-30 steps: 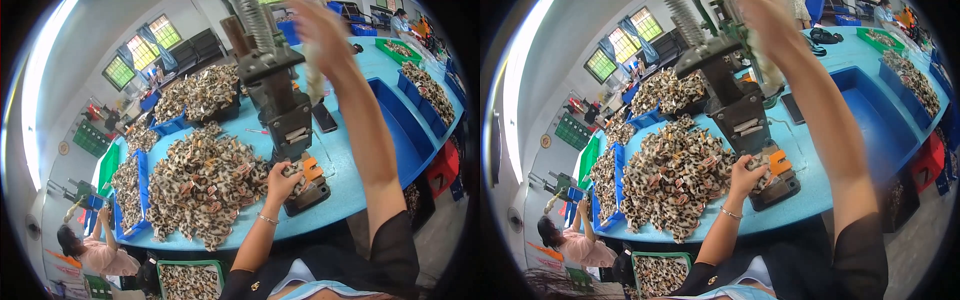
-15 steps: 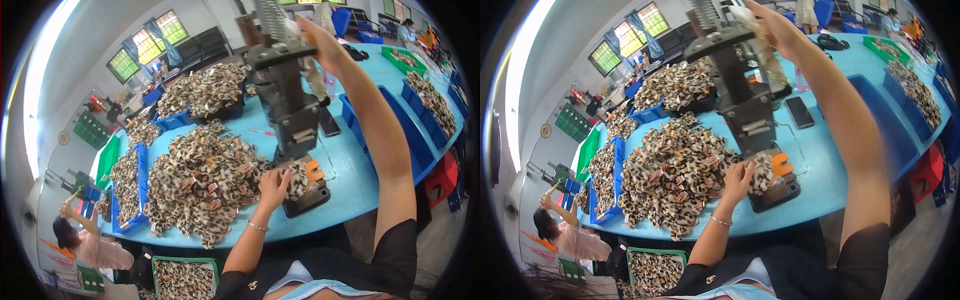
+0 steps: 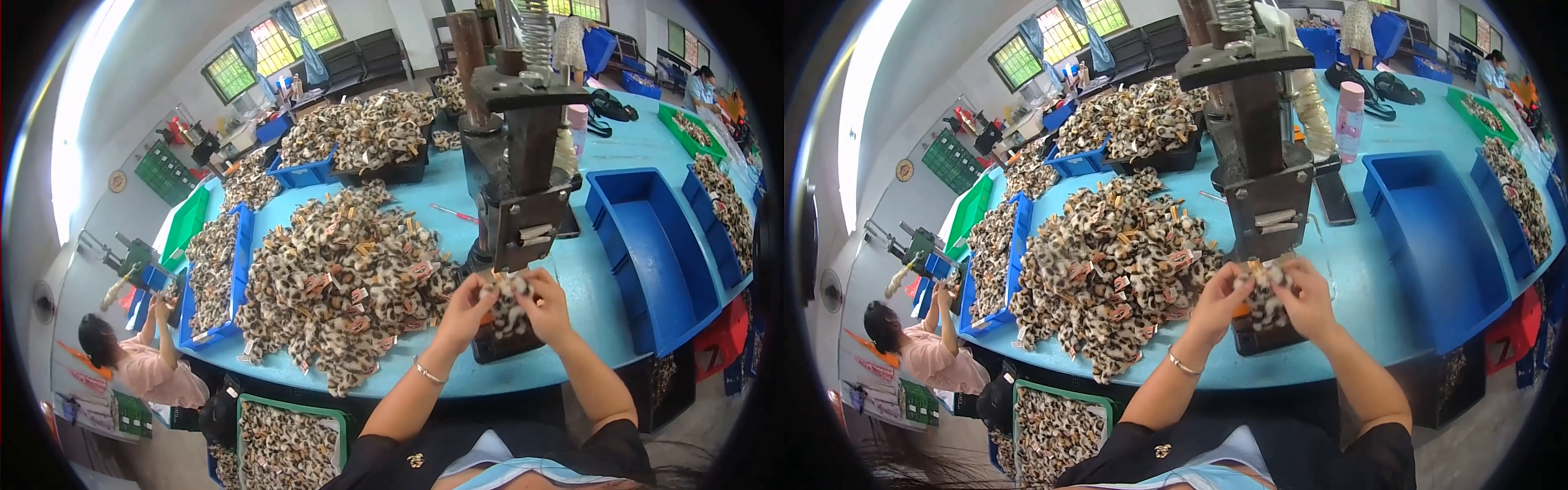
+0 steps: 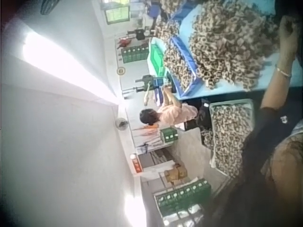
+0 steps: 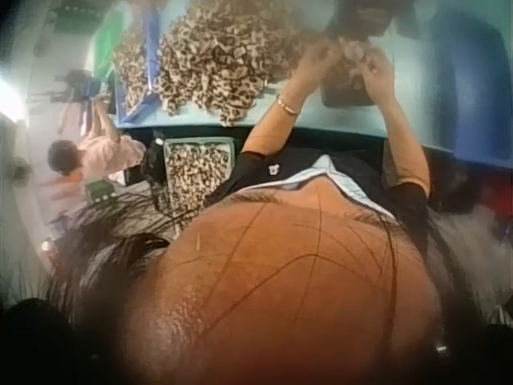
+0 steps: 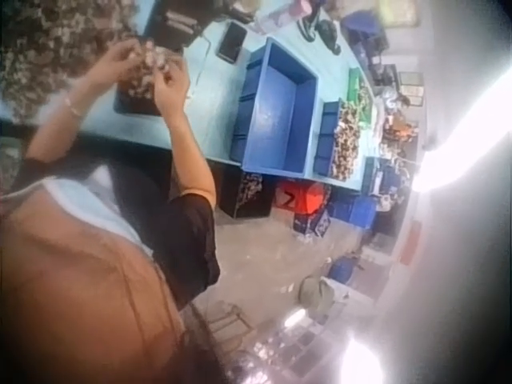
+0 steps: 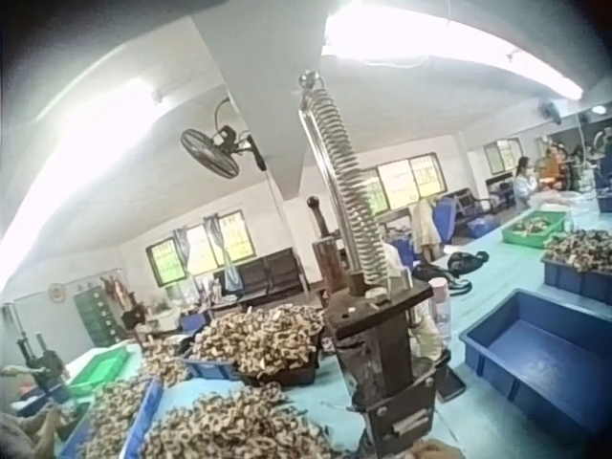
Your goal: The person attaches metal components to small pieces of leopard print fabric using a manual press machine at a manufacturing workstation.
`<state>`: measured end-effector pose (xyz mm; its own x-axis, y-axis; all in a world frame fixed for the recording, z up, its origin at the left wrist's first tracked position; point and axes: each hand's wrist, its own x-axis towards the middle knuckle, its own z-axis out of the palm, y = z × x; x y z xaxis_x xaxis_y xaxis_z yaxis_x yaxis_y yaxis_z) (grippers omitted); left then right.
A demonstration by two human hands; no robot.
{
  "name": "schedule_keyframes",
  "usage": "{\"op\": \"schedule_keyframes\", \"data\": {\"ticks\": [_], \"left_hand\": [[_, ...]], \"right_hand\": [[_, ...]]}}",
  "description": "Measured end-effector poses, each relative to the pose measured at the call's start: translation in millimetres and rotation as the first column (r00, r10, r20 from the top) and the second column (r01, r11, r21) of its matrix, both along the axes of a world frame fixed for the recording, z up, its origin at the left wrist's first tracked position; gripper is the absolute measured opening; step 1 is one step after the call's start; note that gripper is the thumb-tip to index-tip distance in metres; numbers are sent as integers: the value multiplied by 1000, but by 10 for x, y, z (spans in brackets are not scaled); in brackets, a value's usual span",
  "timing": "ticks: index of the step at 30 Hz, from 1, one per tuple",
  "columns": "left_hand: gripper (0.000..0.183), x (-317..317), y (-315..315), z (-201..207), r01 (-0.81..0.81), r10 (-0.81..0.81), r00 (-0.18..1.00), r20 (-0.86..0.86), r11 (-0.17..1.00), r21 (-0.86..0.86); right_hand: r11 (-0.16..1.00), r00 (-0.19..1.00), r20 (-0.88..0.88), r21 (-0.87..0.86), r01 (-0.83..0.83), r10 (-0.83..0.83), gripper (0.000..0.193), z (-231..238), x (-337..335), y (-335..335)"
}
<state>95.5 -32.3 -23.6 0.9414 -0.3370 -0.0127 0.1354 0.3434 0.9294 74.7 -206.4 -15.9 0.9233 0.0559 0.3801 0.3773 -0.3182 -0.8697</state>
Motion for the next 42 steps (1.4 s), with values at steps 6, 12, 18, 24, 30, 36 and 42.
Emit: {"op": "schedule_keyframes", "data": {"ticks": [6,12,18,24,30,36,42], "left_hand": [[16,-280,-76,119,-216,57,893,447,924,314],[24,-322,130,214,11,-153,875,459,955,297],[29,-252,248,84,126,-349,837,421,872,473],[33,-352,332,77,121,-281,884,373,909,399],[20,-493,256,81,-90,-17,901,434,971,223],[15,-408,44,-54,-69,12,831,556,994,83],[30,-412,454,-10,192,-254,939,233,947,259]], "right_hand": [[978,955,-216,100,-183,201,31,214,-250,-85],[875,945,82,-410,-259,318,34,291,-333,-141],[802,825,401,-589,-101,398,25,-90,-347,-323],[771,871,276,-615,-166,407,38,60,-347,-112],[912,976,133,-395,-108,173,31,-271,-342,-18],[948,984,159,-296,121,-76,22,-349,-677,-174],[878,869,449,-478,36,209,33,51,-538,298]]}}
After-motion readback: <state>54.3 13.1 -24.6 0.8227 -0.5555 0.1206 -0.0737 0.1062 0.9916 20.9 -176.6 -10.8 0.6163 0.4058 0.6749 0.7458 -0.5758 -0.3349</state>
